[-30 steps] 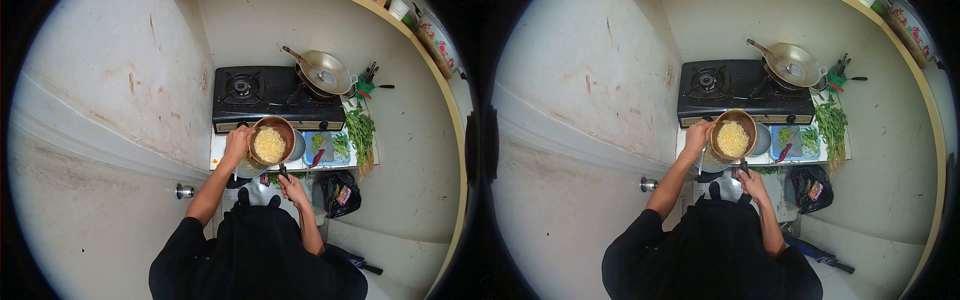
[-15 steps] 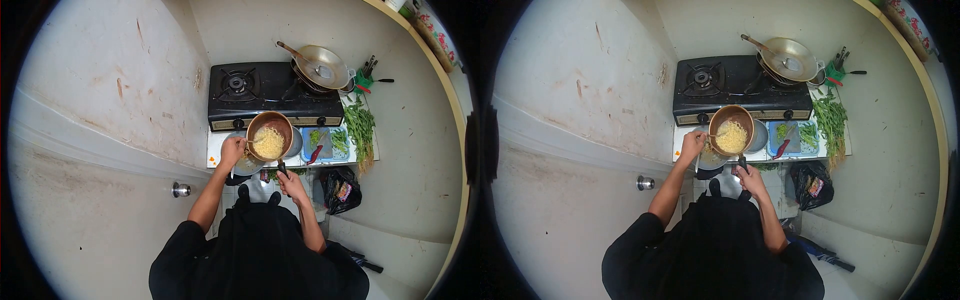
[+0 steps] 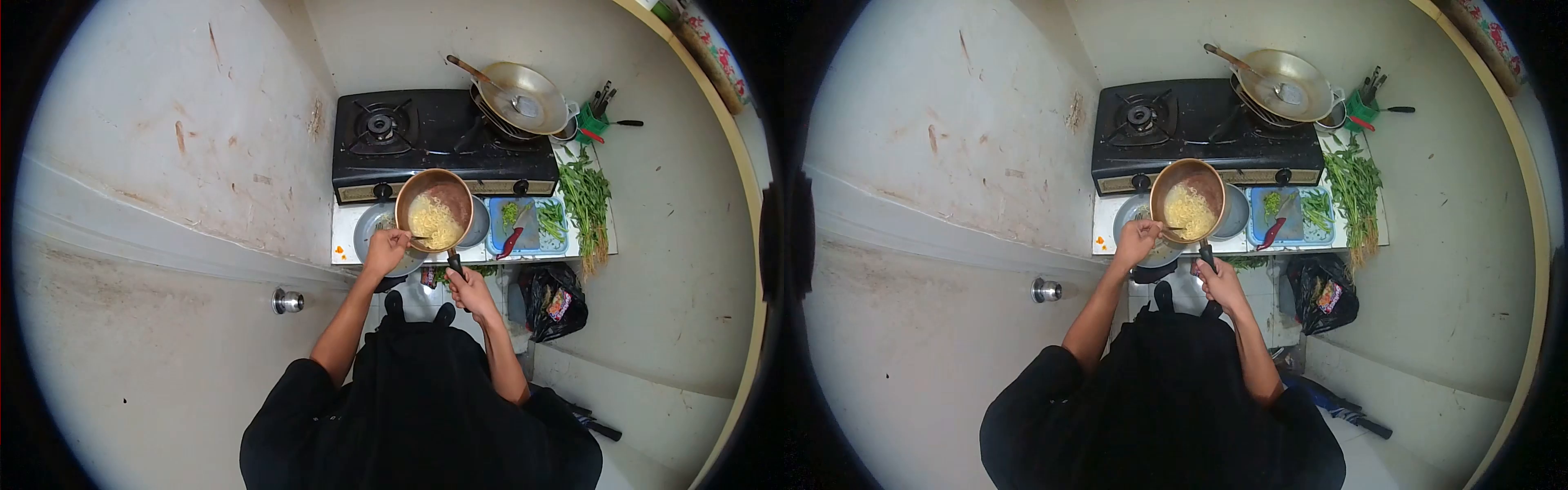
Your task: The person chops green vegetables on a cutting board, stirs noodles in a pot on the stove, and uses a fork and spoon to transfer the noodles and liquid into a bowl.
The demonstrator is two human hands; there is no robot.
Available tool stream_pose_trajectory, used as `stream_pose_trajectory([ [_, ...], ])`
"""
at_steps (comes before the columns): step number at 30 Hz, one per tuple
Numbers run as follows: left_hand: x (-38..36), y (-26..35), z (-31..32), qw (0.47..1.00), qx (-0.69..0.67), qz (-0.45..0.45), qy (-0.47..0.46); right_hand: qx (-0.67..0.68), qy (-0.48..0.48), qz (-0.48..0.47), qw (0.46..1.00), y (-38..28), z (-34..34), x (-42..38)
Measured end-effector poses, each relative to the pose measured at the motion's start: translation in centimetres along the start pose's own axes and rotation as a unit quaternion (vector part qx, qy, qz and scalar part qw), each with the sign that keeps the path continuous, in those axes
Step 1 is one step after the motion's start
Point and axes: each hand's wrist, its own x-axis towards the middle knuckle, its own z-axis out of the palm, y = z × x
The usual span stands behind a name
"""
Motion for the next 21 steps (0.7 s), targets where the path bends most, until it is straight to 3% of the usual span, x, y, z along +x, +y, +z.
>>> stream_pose_trajectory([
  [21,-0.7,-0.9,-0.2,0.993,-0.119,-0.006,-0.024,-0.012,-0.016,0.001,1.000,-0.1,0.3,0.0],
])
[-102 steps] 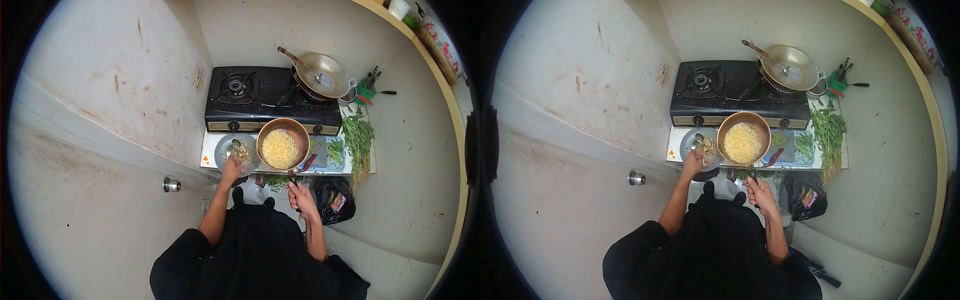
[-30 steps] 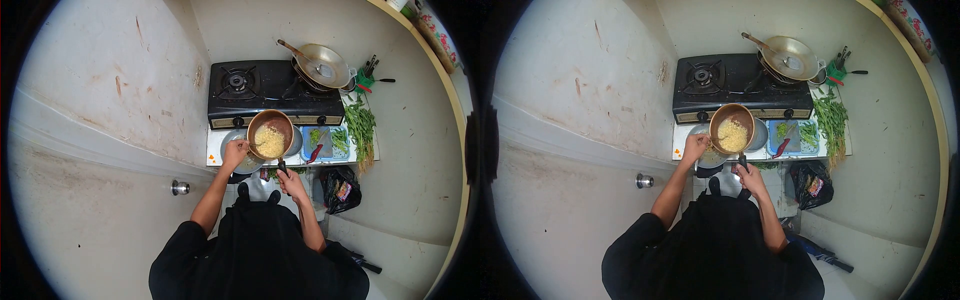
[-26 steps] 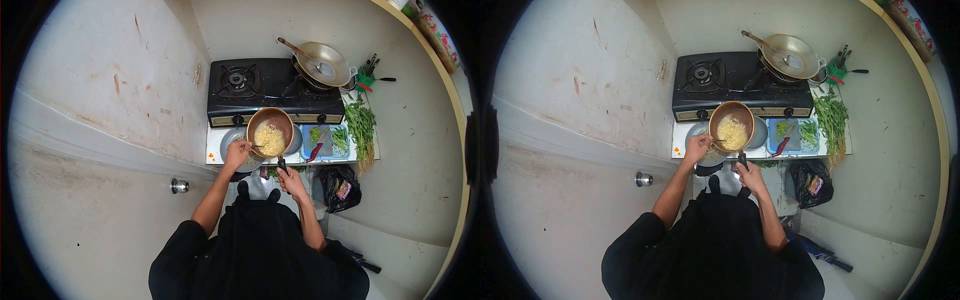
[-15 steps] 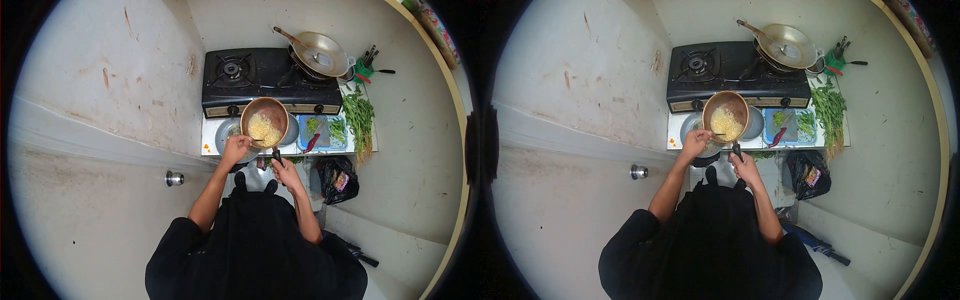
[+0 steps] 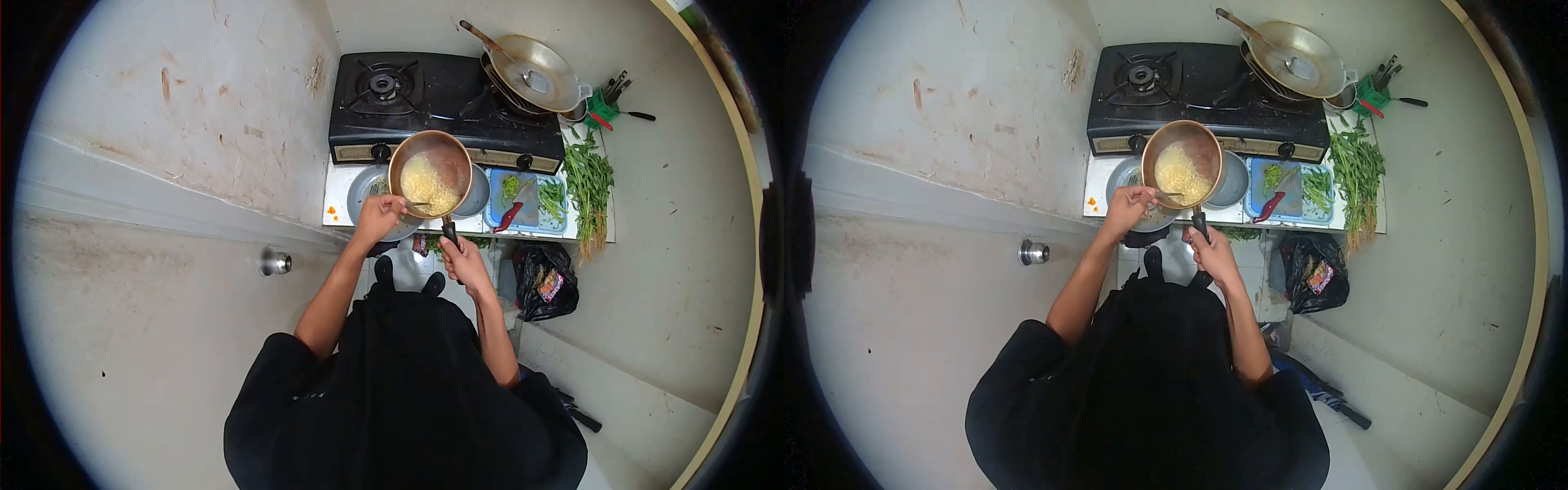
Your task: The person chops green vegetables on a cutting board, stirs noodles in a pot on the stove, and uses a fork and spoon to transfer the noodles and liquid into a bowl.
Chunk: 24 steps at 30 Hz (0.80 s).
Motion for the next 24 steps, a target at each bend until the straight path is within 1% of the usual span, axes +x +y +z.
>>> stream_pose_trajectory([
  [2,-0.2,0.2,-0.1,1.000,-0.001,-0.001,0.006,-0.006,-0.001,0.004,1.000,-0.1,0.2,0.0],
  [4,-0.5,0.6,-0.2,0.999,-0.023,-0.026,0.025,-0.002,-0.008,0.001,1.000,0.0,0.2,0.0],
  [5,-0.7,0.7,-0.2,0.999,-0.023,-0.028,0.026,-0.002,-0.008,0.003,1.000,0.1,0.2,0.0],
  [7,-1.0,1.4,-0.5,0.997,-0.031,-0.060,0.028,0.001,-0.010,0.002,1.000,0.0,0.3,0.0],
  [10,-1.1,0.8,-0.8,0.995,-0.059,-0.067,0.049,0.006,-0.009,0.005,1.000,0.0,0.4,0.0],
  [13,-1.1,0.4,-1.1,0.993,-0.059,-0.088,0.056,0.015,-0.009,0.012,1.000,0.3,0.3,0.3],
  [19,-1.6,0.2,-2.2,0.989,-0.093,-0.096,0.067,0.019,-0.002,0.013,1.000,0.4,0.4,0.4],
  [22,-1.9,0.7,-2.5,0.986,-0.060,-0.124,0.094,0.025,0.000,0.008,1.000,0.7,0.4,0.6],
  [24,-1.9,0.1,-2.8,0.985,-0.075,-0.118,0.097,0.024,-0.001,0.008,1.000,0.7,0.4,0.5],
])
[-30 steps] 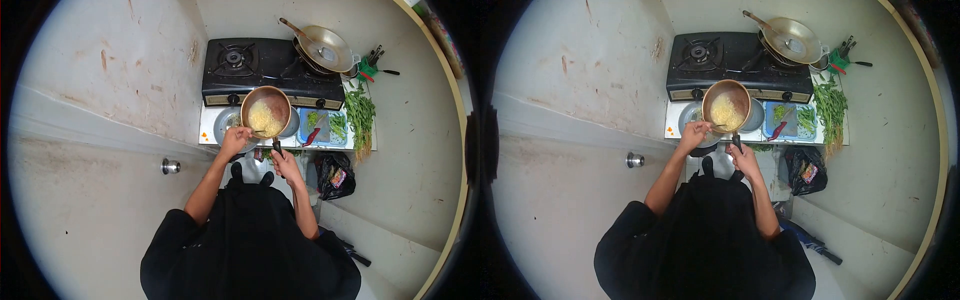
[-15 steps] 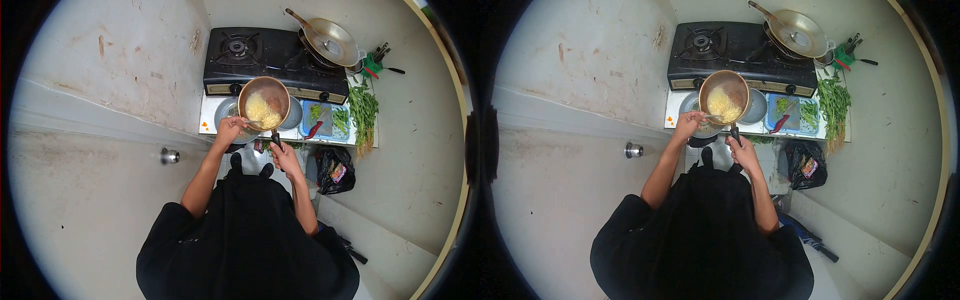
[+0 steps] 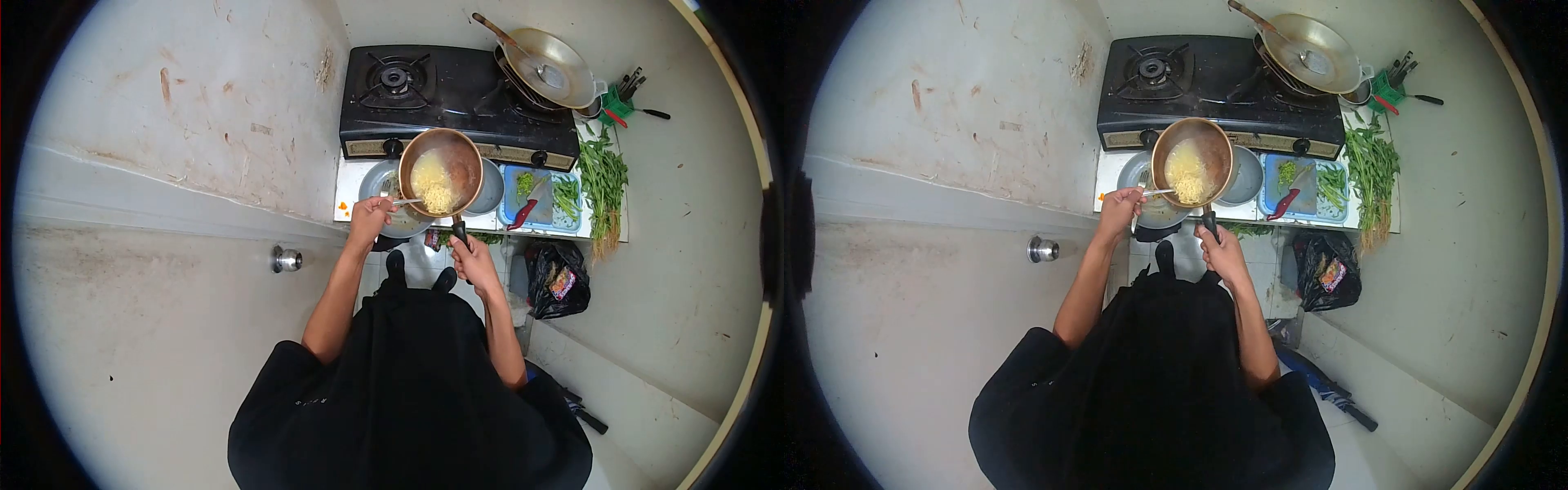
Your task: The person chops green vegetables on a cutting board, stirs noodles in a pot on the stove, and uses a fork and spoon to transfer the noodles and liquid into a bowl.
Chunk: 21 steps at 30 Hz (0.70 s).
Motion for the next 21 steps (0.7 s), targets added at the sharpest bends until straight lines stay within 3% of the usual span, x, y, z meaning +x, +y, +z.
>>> stream_pose_trajectory([
  [21,-0.8,-1.2,-4.6,0.987,-0.089,-0.075,0.112,-0.001,0.019,0.006,1.000,0.4,0.5,0.4],
])
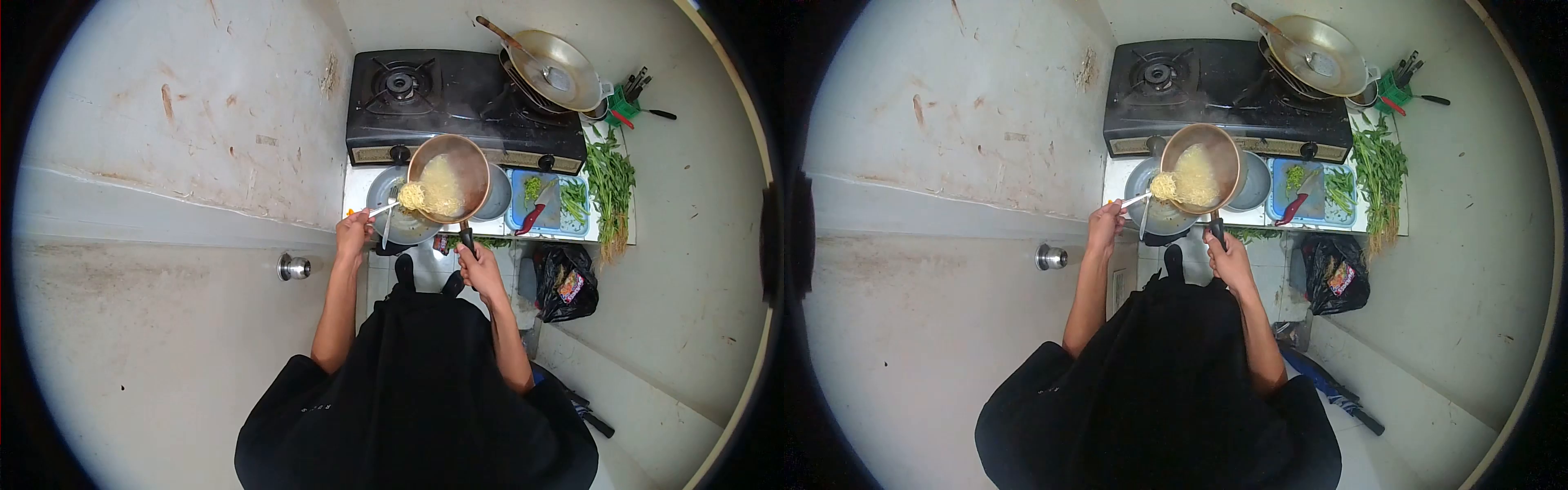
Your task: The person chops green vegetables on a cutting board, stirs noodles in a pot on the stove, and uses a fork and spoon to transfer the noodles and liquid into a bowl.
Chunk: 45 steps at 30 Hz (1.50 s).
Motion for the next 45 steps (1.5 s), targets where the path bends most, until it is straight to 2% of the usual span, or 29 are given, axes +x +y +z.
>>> stream_pose_trajectory([
  [7,0.5,-0.5,-0.3,0.998,-0.032,-0.009,0.047,-0.007,0.002,-0.006,1.000,0.1,0.3,0.3],
  [22,1.1,-2.4,-1.1,0.990,-0.109,-0.043,0.084,-0.019,0.020,-0.015,1.000,0.4,0.7,0.6],
  [35,1.9,-4.9,-0.9,0.985,-0.090,-0.062,0.130,-0.036,0.031,-0.011,0.999,1.3,1.6,1.1],
  [41,1.4,-4.8,0.2,0.985,-0.019,-0.005,0.171,-0.031,0.036,-0.011,0.999,1.5,2.1,1.5],
  [45,1.6,-5.1,0.8,0.981,0.021,0.084,0.172,-0.036,0.043,-0.012,0.998,1.6,2.4,1.7],
])
